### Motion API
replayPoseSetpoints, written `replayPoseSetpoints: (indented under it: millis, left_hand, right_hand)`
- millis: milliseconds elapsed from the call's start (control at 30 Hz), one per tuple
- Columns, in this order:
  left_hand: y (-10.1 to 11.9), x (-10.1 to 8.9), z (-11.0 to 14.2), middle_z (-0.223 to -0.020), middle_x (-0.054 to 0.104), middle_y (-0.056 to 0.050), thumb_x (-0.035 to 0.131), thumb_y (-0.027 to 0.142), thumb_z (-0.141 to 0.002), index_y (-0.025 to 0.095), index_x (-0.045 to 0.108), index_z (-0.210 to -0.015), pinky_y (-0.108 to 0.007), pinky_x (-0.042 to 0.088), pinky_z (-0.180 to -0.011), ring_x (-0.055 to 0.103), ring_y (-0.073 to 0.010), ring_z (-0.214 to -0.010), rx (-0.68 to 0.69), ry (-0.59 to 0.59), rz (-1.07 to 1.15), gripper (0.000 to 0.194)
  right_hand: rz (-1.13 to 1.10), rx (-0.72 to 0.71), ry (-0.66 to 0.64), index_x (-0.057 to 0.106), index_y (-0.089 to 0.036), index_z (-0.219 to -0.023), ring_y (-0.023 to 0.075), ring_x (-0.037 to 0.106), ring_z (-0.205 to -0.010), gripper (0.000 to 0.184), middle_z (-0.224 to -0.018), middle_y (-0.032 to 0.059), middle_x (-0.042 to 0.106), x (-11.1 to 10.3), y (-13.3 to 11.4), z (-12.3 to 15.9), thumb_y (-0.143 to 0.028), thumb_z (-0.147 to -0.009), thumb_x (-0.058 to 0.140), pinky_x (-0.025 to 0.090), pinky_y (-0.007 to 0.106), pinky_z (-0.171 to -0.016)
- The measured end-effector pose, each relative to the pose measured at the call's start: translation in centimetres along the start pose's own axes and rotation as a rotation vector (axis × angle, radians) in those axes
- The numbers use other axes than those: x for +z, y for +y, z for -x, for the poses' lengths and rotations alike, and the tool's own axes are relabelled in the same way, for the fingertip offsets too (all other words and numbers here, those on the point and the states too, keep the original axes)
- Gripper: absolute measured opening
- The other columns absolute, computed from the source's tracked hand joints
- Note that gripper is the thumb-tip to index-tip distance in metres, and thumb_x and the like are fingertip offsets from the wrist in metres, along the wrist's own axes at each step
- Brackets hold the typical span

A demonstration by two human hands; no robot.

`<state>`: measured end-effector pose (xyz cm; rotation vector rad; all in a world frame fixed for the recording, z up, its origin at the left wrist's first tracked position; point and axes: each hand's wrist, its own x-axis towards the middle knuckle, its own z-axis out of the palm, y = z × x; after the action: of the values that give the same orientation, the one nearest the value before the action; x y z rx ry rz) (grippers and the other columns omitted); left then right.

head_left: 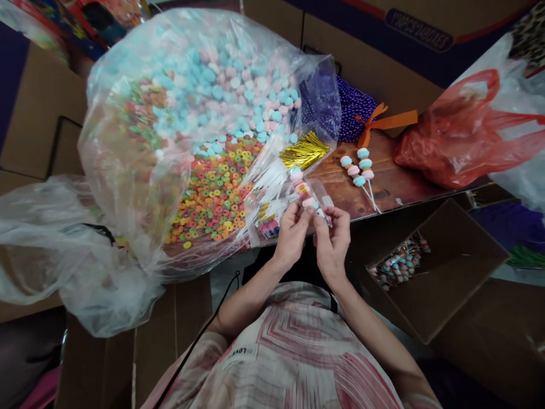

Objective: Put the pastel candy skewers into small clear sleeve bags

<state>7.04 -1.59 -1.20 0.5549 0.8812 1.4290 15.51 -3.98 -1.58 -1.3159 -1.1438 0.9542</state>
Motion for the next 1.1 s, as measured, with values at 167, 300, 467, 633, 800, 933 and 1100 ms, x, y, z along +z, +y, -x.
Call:
replayPoseSetpoints:
  millis: [167, 300, 467, 633, 800, 933, 1100]
  left_hand:
    - [0.4, -0.5, 0.9, -0.092, 0.076, -0.003, 0.079, 0.048, -0.084, 0.018, 0.073, -0.095, -0.028, 0.057, -0.083, 0.072, -0.0168, -0.087, 0.073, -0.015, -0.108, 0.033]
    - [1.1, -1.5, 0.9, -0.094, 0.078, -0.004, 0.077, 0.048, -0.086, 0.019, 0.076, -0.097, -0.028, 0.056, -0.086, 0.071, -0.0171, -0.089, 0.174, 0.053, -0.166, 0.031]
    - [2.4, -3.2, 0.4, -0.092, 0.078, -0.004, 0.083, 0.053, -0.078, 0.022, 0.078, -0.096, -0.029, 0.058, -0.082, 0.071, -0.0178, -0.084, 0.056, -0.061, -0.032, 0.036]
    - [4.5, -4.2, -0.5, -0.076, 0.068, 0.0, 0.09, 0.049, -0.071, 0.023, 0.078, -0.094, -0.025, 0.055, -0.061, 0.062, -0.0113, -0.061, -0.005, -0.054, 0.113, 0.036]
    - [5.5, -4.6, -1.6, -0.068, 0.056, 0.001, 0.093, 0.042, -0.067, 0.018, 0.075, -0.081, -0.022, 0.051, -0.062, 0.051, -0.0084, -0.062, 0.161, 0.122, 0.157, 0.033]
    - [5.3, -5.0, -1.7, -0.067, 0.051, 0.003, 0.093, 0.04, -0.07, 0.016, 0.075, -0.086, -0.017, 0.039, -0.053, 0.04, -0.0048, -0.057, 0.031, 0.116, 0.163, 0.034]
    - [4.9, -4.7, -1.6, -0.066, 0.047, 0.003, 0.089, 0.039, -0.073, 0.015, 0.068, -0.081, -0.016, 0.032, -0.051, 0.034, -0.0037, -0.055, -0.033, 0.108, 0.193, 0.033]
  right_hand:
    - [-0.029, 0.023, 0.082, 0.054, -0.024, -0.102, 0.0146, 0.055, -0.077, 0.032, -0.091, 0.0005, 0.055, 1.4, -0.7, -1.0, -0.048, -0.089, 0.07, 0.048, 0.026, -0.061]
    - [-0.091, 0.061, -0.025, 0.056, -0.023, -0.088, 0.0127, 0.048, -0.067, 0.027, -0.078, -0.0022, 0.052, 1.9, -1.7, -1.2, -0.046, -0.089, 0.07, 0.042, 0.025, -0.057]
    - [-0.472, 0.464, -0.371, 0.049, -0.021, -0.064, 0.0072, 0.023, -0.044, 0.042, -0.049, -0.0076, 0.035, 2.8, -2.9, -1.5, -0.05, -0.086, 0.071, 0.019, 0.023, -0.041]
    - [-0.459, 0.585, -0.794, 0.053, -0.02, -0.06, 0.009, 0.035, -0.039, 0.042, -0.046, -0.0044, 0.046, 3.4, -3.6, -4.2, -0.052, -0.083, 0.068, 0.025, 0.024, -0.04]
    - [0.436, -0.164, -0.546, 0.063, -0.022, -0.069, 0.0184, 0.055, -0.072, 0.025, -0.071, 0.0026, 0.062, 3.9, -2.5, -11.1, -0.032, -0.091, 0.058, 0.043, 0.03, -0.068]
    - [0.866, -0.411, -0.417, 0.069, -0.021, -0.076, 0.0271, 0.056, -0.089, 0.022, -0.085, 0.0106, 0.065, 5.8, -0.4, -16.8, -0.017, -0.09, 0.053, 0.043, 0.039, -0.081]
    - [1.111, -0.477, -0.558, 0.071, -0.017, -0.091, 0.0306, 0.055, -0.093, 0.025, -0.097, 0.0166, 0.067, 8.1, 0.9, -19.4, -0.014, -0.094, 0.047, 0.04, 0.043, -0.084]
